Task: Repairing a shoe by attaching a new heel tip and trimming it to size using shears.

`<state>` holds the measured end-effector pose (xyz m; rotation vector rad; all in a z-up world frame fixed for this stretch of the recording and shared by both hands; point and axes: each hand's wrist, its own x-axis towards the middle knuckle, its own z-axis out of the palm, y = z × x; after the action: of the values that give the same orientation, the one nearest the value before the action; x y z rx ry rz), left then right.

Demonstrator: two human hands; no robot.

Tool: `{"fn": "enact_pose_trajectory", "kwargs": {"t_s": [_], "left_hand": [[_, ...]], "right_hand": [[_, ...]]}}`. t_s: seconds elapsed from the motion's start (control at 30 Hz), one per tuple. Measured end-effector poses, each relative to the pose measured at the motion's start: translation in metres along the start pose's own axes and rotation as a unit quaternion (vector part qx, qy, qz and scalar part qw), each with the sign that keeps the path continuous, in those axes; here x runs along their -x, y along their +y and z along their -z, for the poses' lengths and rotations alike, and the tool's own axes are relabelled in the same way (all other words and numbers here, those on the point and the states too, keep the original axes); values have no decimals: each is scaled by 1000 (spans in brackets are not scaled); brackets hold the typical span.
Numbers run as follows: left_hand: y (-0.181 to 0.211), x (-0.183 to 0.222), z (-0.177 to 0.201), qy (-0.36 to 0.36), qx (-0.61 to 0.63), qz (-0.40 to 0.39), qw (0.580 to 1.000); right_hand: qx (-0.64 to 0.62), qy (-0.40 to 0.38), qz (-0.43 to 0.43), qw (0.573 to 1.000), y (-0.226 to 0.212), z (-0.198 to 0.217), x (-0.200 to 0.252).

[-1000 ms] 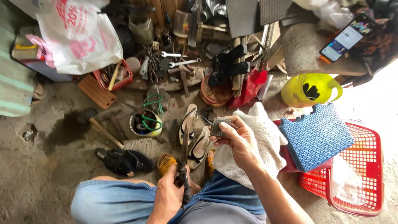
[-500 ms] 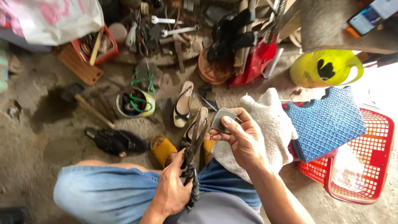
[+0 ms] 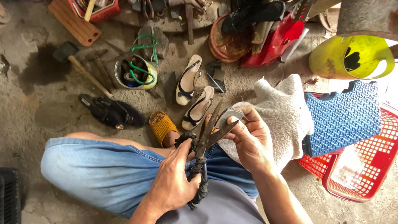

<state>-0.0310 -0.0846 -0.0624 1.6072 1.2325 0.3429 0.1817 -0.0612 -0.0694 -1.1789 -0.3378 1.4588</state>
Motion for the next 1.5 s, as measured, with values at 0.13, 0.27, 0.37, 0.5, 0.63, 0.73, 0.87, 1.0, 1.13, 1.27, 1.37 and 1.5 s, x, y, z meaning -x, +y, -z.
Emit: {"fn": "enact_pose_trajectory", "kwargs": {"t_s": [0.13, 0.27, 0.37, 0.5, 0.63, 0.73, 0.87, 1.0, 1.13, 1.27, 1.37, 1.5], "left_hand": [[-7, 3, -2, 8, -26, -21, 999], [-12, 5, -6, -1, -34, -18, 999], [-14, 5, -8, 0, -36, -18, 999], [-13, 4, -6, -17, -40, -8, 999], [-16, 4, -6, -33, -44, -12, 998], [-19, 4, -9, -27, -54, -27, 998], [-25, 4, -13, -22, -64, -34, 997], [-26, 3, -16, 9, -86, -68, 994], [-33, 5, -23, 25, -88, -85, 992], [-28, 3, -20, 11, -67, -72, 995], [-26, 3, -17, -14, -59, -49, 997], [-28, 5, -18, -28, -51, -35, 998]], "right_hand": [[5, -4, 15, 1000, 7, 5, 2], [29, -23, 14, 999, 10, 9, 5], [57, -48, 21, 997, 13, 13, 7], [73, -70, 33, 994, 14, 16, 7], [95, -49, 27, 994, 12, 16, 9], [116, -68, 35, 990, 11, 16, 9], [107, -62, 40, 992, 13, 18, 10], [134, -62, 50, 988, 11, 16, 13], [143, -59, 48, 987, 12, 15, 14], [163, -67, 54, 983, 15, 19, 15], [173, -81, 47, 980, 18, 23, 19], [156, -97, 36, 982, 19, 24, 23]]}}
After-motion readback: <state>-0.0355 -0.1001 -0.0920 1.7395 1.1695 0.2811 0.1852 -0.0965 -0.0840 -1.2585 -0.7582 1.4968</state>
